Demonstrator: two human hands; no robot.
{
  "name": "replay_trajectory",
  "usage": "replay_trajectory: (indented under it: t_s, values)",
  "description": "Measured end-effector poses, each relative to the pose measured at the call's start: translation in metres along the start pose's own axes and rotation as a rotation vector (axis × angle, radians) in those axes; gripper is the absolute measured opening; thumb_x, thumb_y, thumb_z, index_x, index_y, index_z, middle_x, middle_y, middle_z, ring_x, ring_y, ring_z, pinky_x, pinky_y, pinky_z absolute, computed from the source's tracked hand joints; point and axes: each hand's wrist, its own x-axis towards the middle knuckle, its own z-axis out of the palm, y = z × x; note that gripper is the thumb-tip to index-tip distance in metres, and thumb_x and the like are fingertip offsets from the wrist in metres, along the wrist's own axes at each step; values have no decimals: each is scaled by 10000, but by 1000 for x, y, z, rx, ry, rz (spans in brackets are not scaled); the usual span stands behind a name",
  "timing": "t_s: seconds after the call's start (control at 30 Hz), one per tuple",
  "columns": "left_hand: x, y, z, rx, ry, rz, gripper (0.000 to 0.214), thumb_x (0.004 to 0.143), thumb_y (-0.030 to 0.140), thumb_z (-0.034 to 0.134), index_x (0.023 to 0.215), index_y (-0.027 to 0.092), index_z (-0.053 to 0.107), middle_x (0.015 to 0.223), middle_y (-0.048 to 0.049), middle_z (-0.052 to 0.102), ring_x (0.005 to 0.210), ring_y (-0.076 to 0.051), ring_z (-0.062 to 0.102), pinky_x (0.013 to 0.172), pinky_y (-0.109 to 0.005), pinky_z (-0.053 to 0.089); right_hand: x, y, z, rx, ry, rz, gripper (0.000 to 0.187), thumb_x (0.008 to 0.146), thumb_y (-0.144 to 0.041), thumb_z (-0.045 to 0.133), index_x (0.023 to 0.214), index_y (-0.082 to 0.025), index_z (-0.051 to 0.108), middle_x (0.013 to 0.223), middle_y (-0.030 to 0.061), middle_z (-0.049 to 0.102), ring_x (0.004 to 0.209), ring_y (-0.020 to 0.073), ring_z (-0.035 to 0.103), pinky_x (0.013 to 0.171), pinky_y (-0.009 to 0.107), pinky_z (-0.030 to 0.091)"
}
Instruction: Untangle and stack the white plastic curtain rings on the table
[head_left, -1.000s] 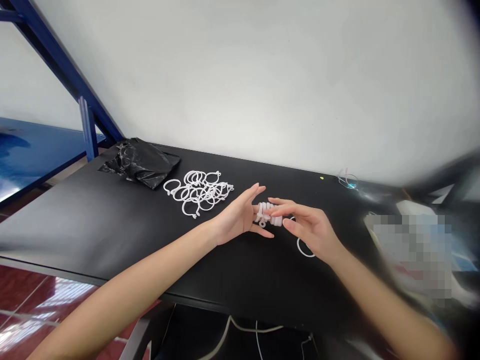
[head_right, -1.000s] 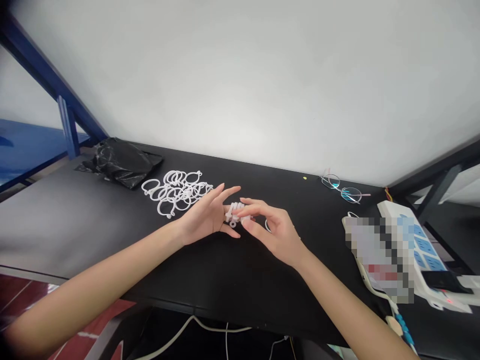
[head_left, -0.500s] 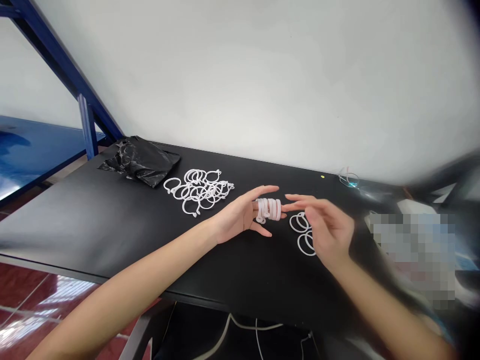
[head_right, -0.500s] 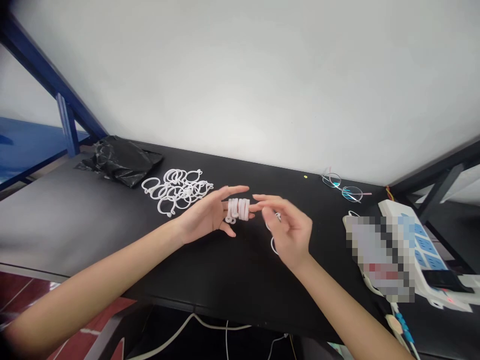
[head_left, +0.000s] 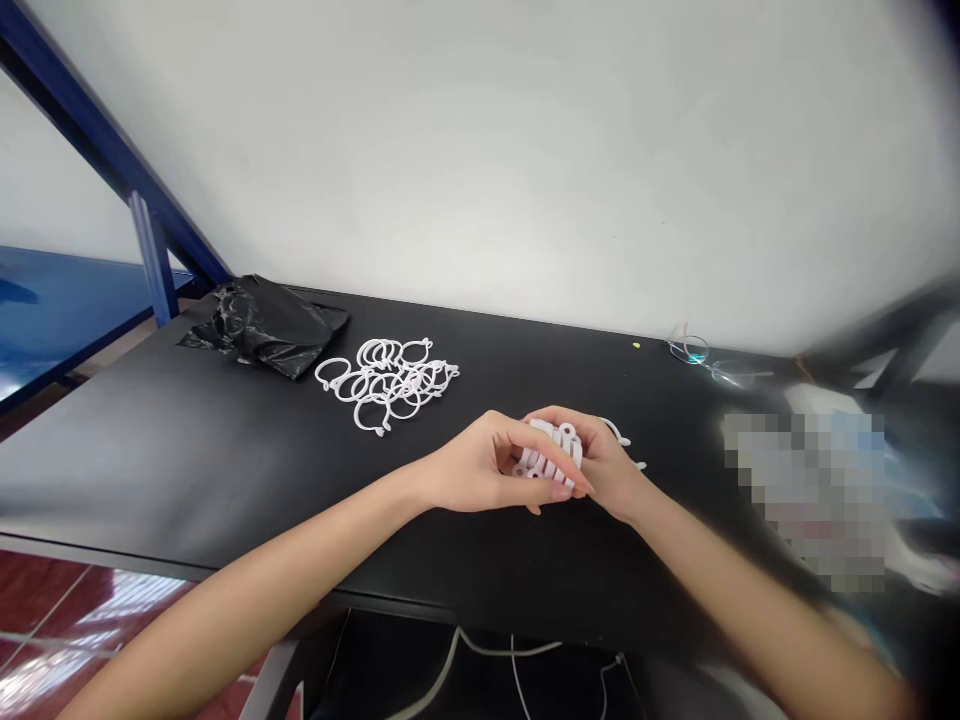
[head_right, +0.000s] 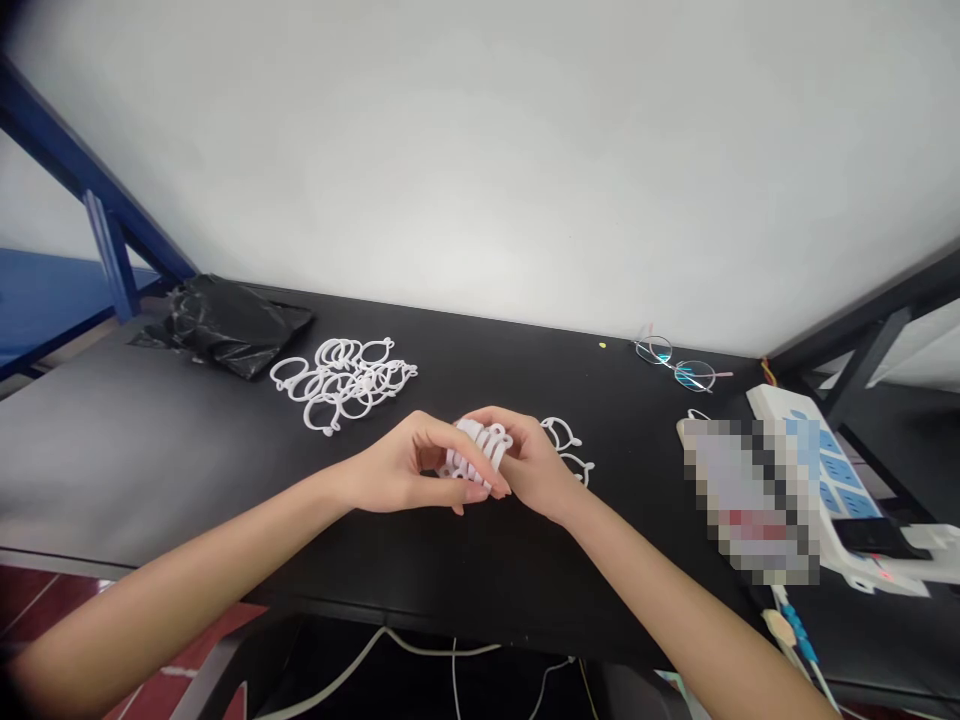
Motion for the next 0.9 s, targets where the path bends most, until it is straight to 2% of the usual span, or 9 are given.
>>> replay_trajectory:
  t_s: [0.07,0.17,0.3,0.4,0.5,0.6,0.7,0.8,0.9]
  values:
    - [0,-1,2,31,46,8,213,776,215,728,935,143,607,857,-67,695,749,-159,643,610,-255,520,-1,3,2,-81,102,-67,144,684,-155,653,820,-202,650,706,-16,652,576,130,577,506,237,448]
    - [2,-7,6,129,224,26,376,752,218,734,998,203,450,820,-11,642,696,-139,607,572,-234,466,-3,7,4,-235,236,-163,175,689,-113,586,828,-216,613,686,-32,624,524,119,546,490,241,436]
    - [4,-16,9,514,453,88,438,761,206,663,1126,229,421,952,-27,610,798,-167,575,656,-273,469,-5,8,7,-389,362,-239,125,738,-152,596,834,-228,570,638,-43,575,475,114,503,473,255,412]
    - [5,-21,8,900,481,123,332,807,220,565,1127,218,476,1031,-68,585,928,-230,537,684,-312,442,-5,6,12,-554,406,-354,83,765,-178,599,809,-233,554,667,-21,576,538,132,503,531,279,427]
    - [5,-23,4,1030,438,105,180,875,207,437,1046,210,497,1033,-74,560,894,-223,525,629,-298,401,-7,5,16,-615,378,-429,60,797,-184,582,798,-236,551,745,7,583,586,140,503,550,288,443]
    - [4,-23,-2,920,425,117,233,825,95,403,1011,201,495,1011,-55,558,804,-178,528,647,-283,400,-8,1,17,-453,244,-318,101,800,-216,632,852,-238,547,747,-1,587,602,140,546,519,268,467]
    - [5,-22,-6,666,402,144,335,767,36,411,1045,189,520,969,-34,597,807,-160,541,718,-281,416,-9,-4,14,-212,89,-191,231,766,-253,722,908,-233,540,803,-1,634,666,143,610,553,263,519]
    - [10,-21,-6,260,427,39,247,812,93,435,1001,180,568,851,-11,605,741,-143,533,681,-268,412,-8,-8,10,-65,-26,-145,323,719,-271,788,943,-222,560,848,8,651,663,137,625,552,272,539]
    - [15,-21,-5,-267,432,-50,122,841,196,500,897,178,607,806,-10,607,735,-143,548,719,-284,442,-9,-7,10,-77,39,-221,418,713,-248,799,1071,-233,584,845,10,659,628,139,632,538,292,544]
